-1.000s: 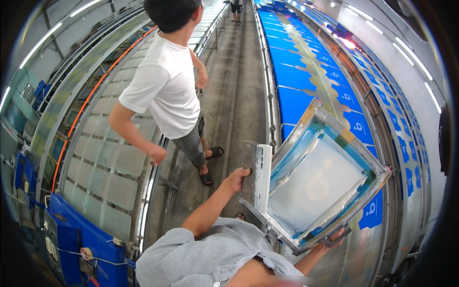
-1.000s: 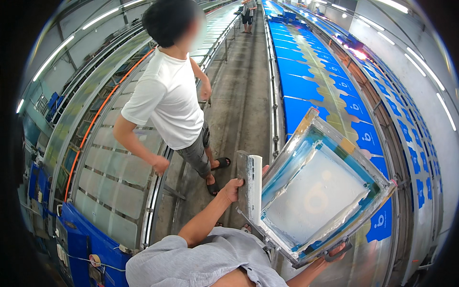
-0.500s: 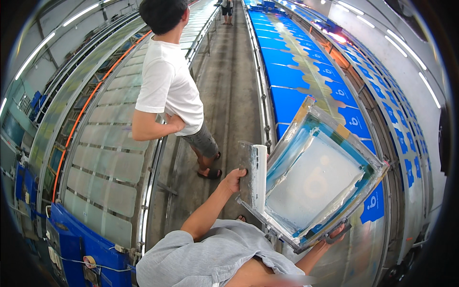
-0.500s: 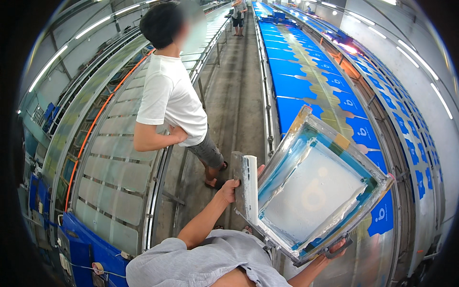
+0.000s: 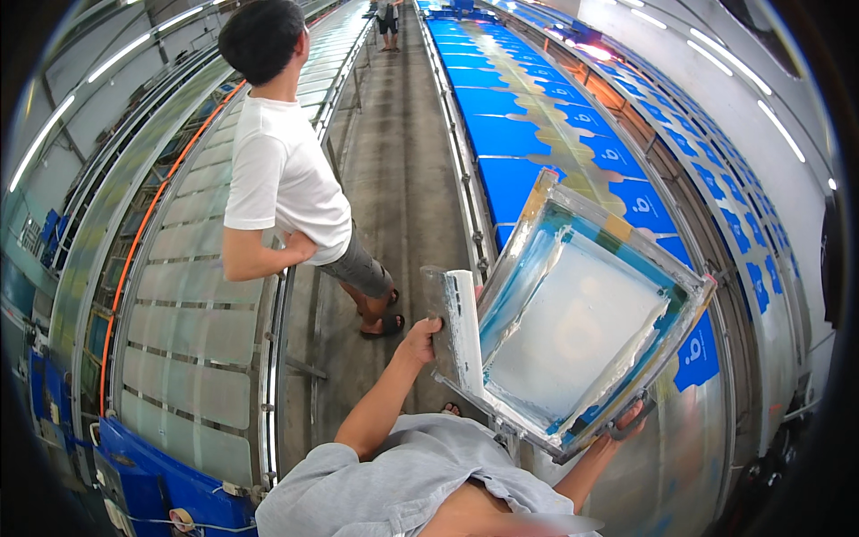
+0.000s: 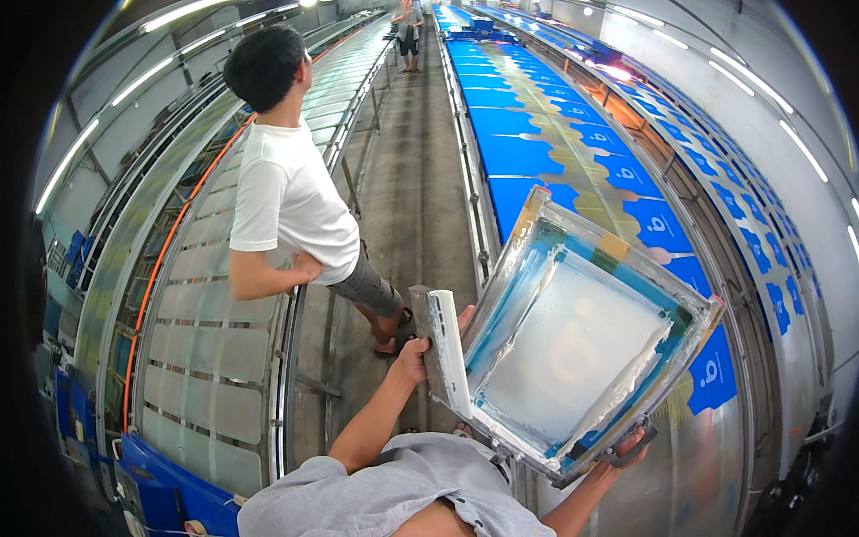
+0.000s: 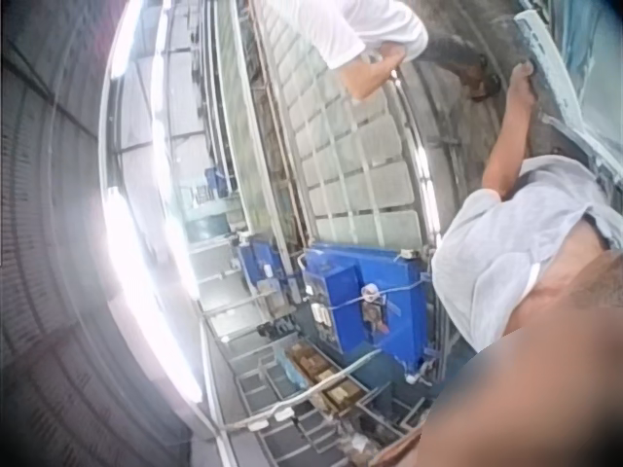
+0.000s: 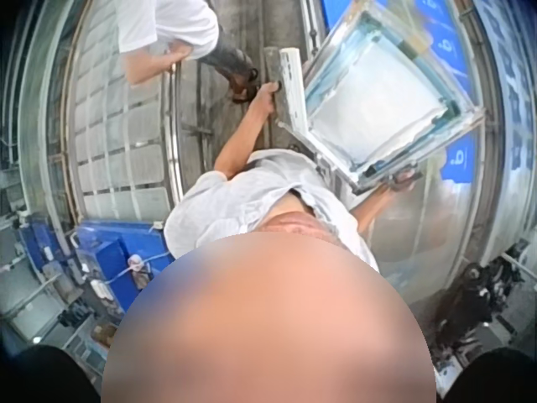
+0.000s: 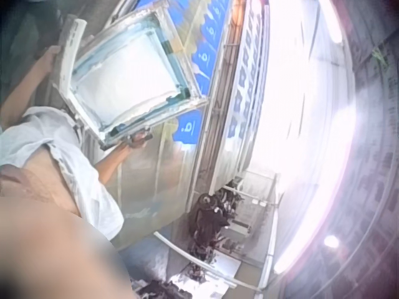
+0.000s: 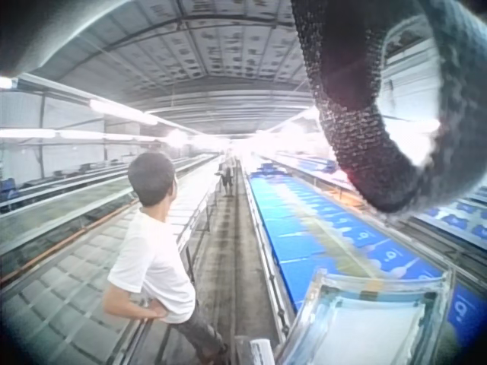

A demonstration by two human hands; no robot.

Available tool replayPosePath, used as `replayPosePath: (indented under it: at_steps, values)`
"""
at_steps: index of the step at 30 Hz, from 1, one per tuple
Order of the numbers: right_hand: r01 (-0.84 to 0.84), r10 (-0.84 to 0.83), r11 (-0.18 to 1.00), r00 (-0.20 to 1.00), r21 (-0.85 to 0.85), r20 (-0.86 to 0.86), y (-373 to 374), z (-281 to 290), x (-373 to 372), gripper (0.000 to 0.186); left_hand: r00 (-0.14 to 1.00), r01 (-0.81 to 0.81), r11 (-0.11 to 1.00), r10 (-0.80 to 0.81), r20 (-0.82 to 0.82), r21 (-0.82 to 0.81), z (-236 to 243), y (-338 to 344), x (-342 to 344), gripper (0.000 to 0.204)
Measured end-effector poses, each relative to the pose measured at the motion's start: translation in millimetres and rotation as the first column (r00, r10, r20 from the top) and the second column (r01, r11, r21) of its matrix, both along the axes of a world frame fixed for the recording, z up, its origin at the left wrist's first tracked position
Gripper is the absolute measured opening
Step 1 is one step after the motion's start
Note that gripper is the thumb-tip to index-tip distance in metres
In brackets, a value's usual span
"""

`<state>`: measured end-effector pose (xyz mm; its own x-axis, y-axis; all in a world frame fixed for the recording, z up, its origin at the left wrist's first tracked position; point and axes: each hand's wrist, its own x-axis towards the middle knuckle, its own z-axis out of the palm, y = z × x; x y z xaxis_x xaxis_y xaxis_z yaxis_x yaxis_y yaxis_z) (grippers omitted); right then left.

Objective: The person uses a squeegee to pull white ink across a screen printing frame mounted on a conveyor, repeatedly wiping the screen and reapplying ink. A coworker briefly approaches to observe the process.

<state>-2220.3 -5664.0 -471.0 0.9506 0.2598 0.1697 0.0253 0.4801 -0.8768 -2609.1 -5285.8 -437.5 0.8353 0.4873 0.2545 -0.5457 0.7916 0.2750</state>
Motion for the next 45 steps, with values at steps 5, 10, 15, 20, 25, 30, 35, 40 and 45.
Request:
replayPosePath:
  at_steps: [5,10,15,20,25,30,35,40,45]
  values:
    - [-0.084,0.084,0.996,0.996,-0.004,0.012,-6,8,-12,0.042,1.000,0.007,1.000,-0.007,0.009,0.022,4,5,2,0.097]
    - [0.055,-0.055,0.998,0.997,-0.008,-0.051,11,38,-41,0.037,0.999,0.048,0.999,-0.048,0.006,0.023,0,10,3,0.095]
    - [0.093,-0.093,0.996,0.996,0.006,0.019,10,43,-48,0.027,0.998,0.056,0.998,-0.056,-0.008,0.015,-1,12,9,0.095]
    - [0.069,-0.069,0.997,0.998,0.019,-0.008,5,40,-42,0.033,0.998,0.037,0.999,-0.035,-0.055,0.034,4,11,9,0.101]
    - [0.103,-0.095,0.992,0.990,-0.071,0.103,0,28,-32,0.029,0.999,0.041,0.999,-0.041,-0.001,0.028,-2,11,8,0.096]
    - [0.087,-0.066,0.993,0.968,-0.077,0.243,1,21,-28,0.032,0.998,0.041,0.999,-0.041,-0.051,0.000,7,6,5,0.100]
    - [0.021,-0.010,0.997,0.987,-0.071,0.158,-1,21,-22,0.041,0.999,0.048,0.998,-0.048,-0.010,-0.038,3,7,6,0.093]
    - [0.015,0.002,0.997,0.978,-0.077,0.210,1,18,-23,0.041,0.999,0.038,0.999,-0.038,-0.022,0.002,-10,10,3,0.098]
    - [0.184,-0.162,0.970,0.977,-0.161,0.139,-5,11,-27,0.038,0.998,0.037,0.999,-0.038,-0.047,-0.016,8,10,0,0.094]
